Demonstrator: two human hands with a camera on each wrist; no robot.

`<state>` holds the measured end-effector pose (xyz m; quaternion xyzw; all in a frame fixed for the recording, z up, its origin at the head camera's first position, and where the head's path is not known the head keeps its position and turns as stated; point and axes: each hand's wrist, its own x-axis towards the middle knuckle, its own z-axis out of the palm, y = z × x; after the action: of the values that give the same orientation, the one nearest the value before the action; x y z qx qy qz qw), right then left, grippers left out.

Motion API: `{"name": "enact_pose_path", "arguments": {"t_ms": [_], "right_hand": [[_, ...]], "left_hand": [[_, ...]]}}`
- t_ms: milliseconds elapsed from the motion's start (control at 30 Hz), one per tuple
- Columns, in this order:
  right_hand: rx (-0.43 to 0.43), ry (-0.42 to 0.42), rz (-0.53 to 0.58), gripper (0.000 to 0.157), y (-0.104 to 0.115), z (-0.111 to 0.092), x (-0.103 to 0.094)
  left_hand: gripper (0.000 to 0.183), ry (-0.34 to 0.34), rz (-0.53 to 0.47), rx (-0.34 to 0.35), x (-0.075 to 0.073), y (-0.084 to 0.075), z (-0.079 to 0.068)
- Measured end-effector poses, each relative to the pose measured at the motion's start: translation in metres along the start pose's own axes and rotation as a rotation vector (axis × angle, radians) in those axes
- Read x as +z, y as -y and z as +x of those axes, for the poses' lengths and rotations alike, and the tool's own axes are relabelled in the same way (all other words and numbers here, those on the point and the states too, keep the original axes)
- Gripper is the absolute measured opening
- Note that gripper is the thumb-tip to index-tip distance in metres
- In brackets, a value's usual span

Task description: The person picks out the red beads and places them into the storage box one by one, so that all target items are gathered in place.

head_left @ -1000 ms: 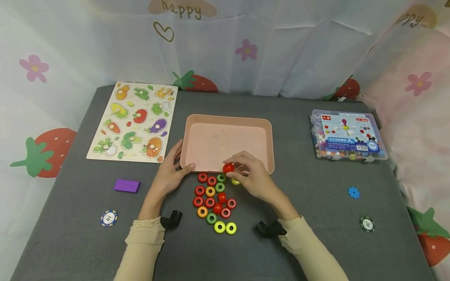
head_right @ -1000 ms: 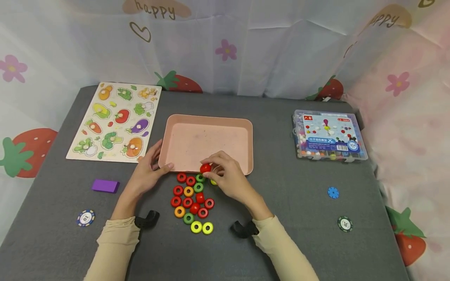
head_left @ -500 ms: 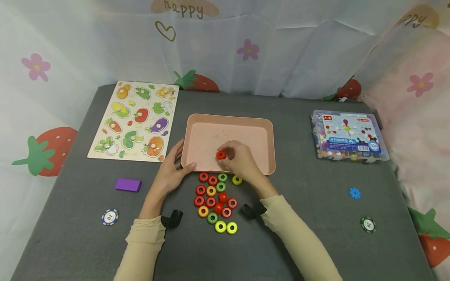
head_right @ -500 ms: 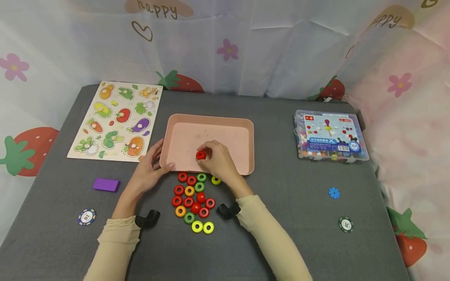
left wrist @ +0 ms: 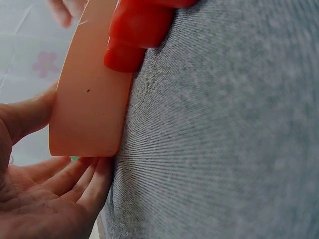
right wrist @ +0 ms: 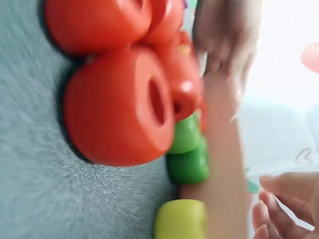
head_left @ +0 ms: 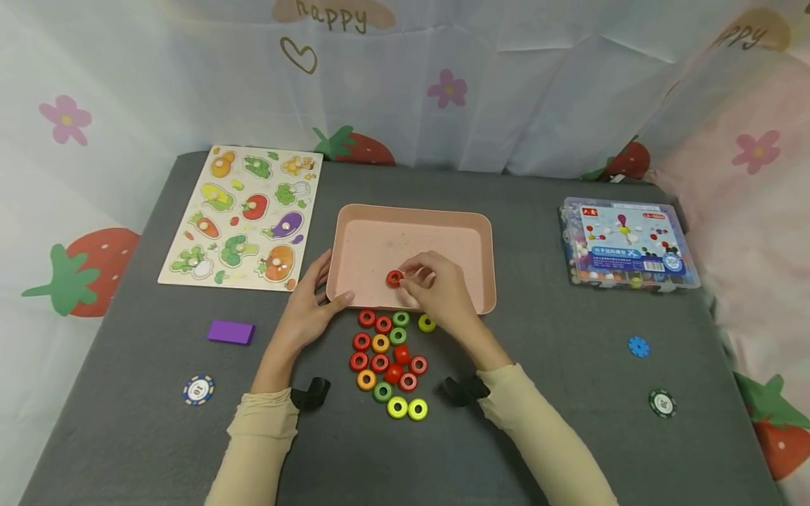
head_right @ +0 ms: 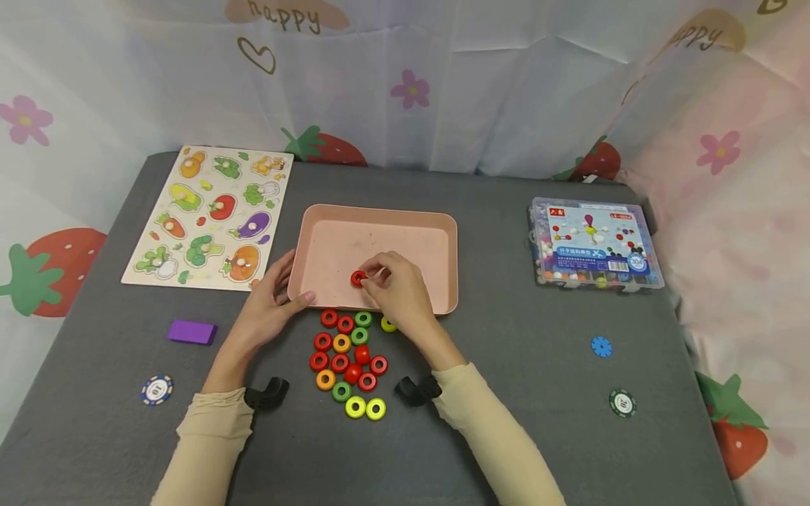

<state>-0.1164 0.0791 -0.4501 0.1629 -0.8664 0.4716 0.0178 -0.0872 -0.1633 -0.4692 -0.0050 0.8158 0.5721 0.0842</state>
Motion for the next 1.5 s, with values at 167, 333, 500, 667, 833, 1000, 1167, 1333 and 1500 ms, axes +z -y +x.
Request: {"name": "enact_pose_path", "arguments": {"t_ms": [167, 333, 500, 667, 833, 1000, 1167, 1333, 1500], "right_hand": [[-0.083, 0.156, 0.04, 0.016, 0.011, -0.025, -0.013], [-0.118, 0.34, 0.035, 0.017, 0.015, -0.05, -0.017], [-0.112, 0.373, -0.04, 0.019, 0.011, -0.063, -0.015], [-0.077, 0.383, -0.087, 0.02, 0.008, -0.068, -0.011], [-0.025, 0.405, -0.176, 0.023, 0.007, -0.071, -0.006], [-0.02, 0.403, -0.223, 0.026, 0.007, -0.073, -0.004], [-0.039, 0.392, -0.258, 0.028, 0.007, -0.074, -0.004], [-0.069, 0.396, -0.241, 0.026, 0.004, -0.074, -0.006], [-0.114, 0.373, -0.042, 0.025, 0.004, -0.069, -0.013]], "left_hand": [[0.084, -0.007, 0.021, -0.005, 0.0, 0.001, 0.0], [0.082, -0.013, 0.05, -0.005, 0.0, 0.002, 0.0], [0.081, -0.014, 0.052, -0.005, 0.0, 0.002, 0.0], [0.082, -0.014, 0.049, -0.006, 0.0, 0.002, 0.0], [0.082, -0.012, 0.037, 0.002, 0.0, 0.001, -0.001], [0.082, -0.013, 0.035, 0.007, 0.0, 0.001, -0.001], [0.081, -0.014, 0.041, 0.002, 0.0, 0.002, 0.0], [0.081, -0.013, 0.04, -0.004, 0.001, 0.002, 0.0], [0.082, -0.015, 0.035, -0.007, 0.001, 0.002, 0.0]]}}
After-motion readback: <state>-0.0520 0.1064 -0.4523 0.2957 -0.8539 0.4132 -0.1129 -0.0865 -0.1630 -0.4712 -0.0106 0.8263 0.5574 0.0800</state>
